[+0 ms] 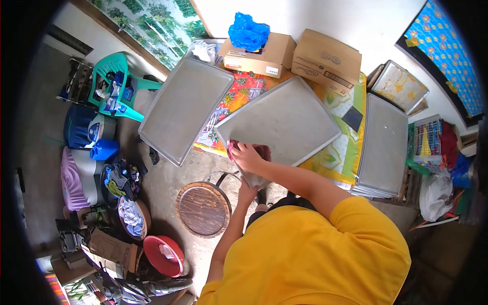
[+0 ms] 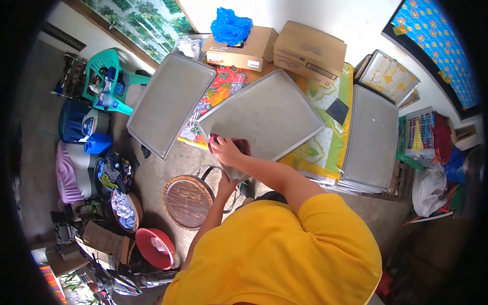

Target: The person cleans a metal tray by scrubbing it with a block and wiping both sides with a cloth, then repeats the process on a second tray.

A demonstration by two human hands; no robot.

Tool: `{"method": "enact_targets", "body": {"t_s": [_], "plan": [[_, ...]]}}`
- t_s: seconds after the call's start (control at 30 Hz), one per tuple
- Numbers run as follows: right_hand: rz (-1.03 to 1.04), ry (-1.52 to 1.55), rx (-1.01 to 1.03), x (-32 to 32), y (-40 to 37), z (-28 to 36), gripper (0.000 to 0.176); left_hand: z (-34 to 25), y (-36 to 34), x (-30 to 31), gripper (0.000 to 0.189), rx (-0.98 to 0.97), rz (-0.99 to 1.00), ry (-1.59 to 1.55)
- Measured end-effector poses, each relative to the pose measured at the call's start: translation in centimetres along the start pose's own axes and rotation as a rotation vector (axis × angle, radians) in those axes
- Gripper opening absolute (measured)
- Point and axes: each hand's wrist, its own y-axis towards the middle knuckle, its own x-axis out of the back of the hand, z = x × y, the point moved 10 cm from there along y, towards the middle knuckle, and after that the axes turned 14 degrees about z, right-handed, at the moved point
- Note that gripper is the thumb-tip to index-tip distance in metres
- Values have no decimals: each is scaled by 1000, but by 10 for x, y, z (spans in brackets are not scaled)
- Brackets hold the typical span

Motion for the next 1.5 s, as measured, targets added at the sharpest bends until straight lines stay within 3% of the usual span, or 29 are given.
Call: {"method": "enact_targets", "body": {"t_s": [0.1,0.23,0.3,0.37,0.47,0.53,0.6,0.7,0.83,0.87,1.1,1.27,1.4,1.47,1.5], "plan": [[-21,-28,-94,-7,50,-20,21,7,1,-3,106,40,-42,216],[124,-3,-156,-31,97,-48,21,-5,-7,-5,115,12,-83,245],[93,37,-198,-27,101,-65,25,-15,-16,-8,118,-2,-82,256],[18,81,-229,-15,91,-83,28,-12,-15,-8,122,104,-47,282],[249,113,-466,-18,50,-156,26,-15,-21,-8,122,178,-46,296],[230,80,-621,-8,18,-215,24,-21,-25,-8,122,238,-28,305],[381,-9,-800,-11,-12,-282,26,-14,-22,-9,122,175,-68,319],[392,-34,-925,-7,-45,-366,30,-8,-16,-7,122,144,-109,342],[431,58,-986,7,-71,-405,30,-9,-16,-6,122,140,-123,350],[448,85,-1000,7,-79,-403,29,-5,-15,-6,122,193,-92,356],[504,66,-1041,13,-203,-339,27,-9,-14,-4,121,28,-208,411],[584,126,-1097,29,-268,-269,26,-10,-15,-3,122,83,-180,418],[510,212,-998,7,-248,-186,25,-4,-10,-3,125,105,-144,398],[574,140,-716,2,-212,-127,25,0,-6,0,125,68,-145,392],[602,342,-655,10,-202,-107,26,0,-3,-1,125,48,-145,390]]}}
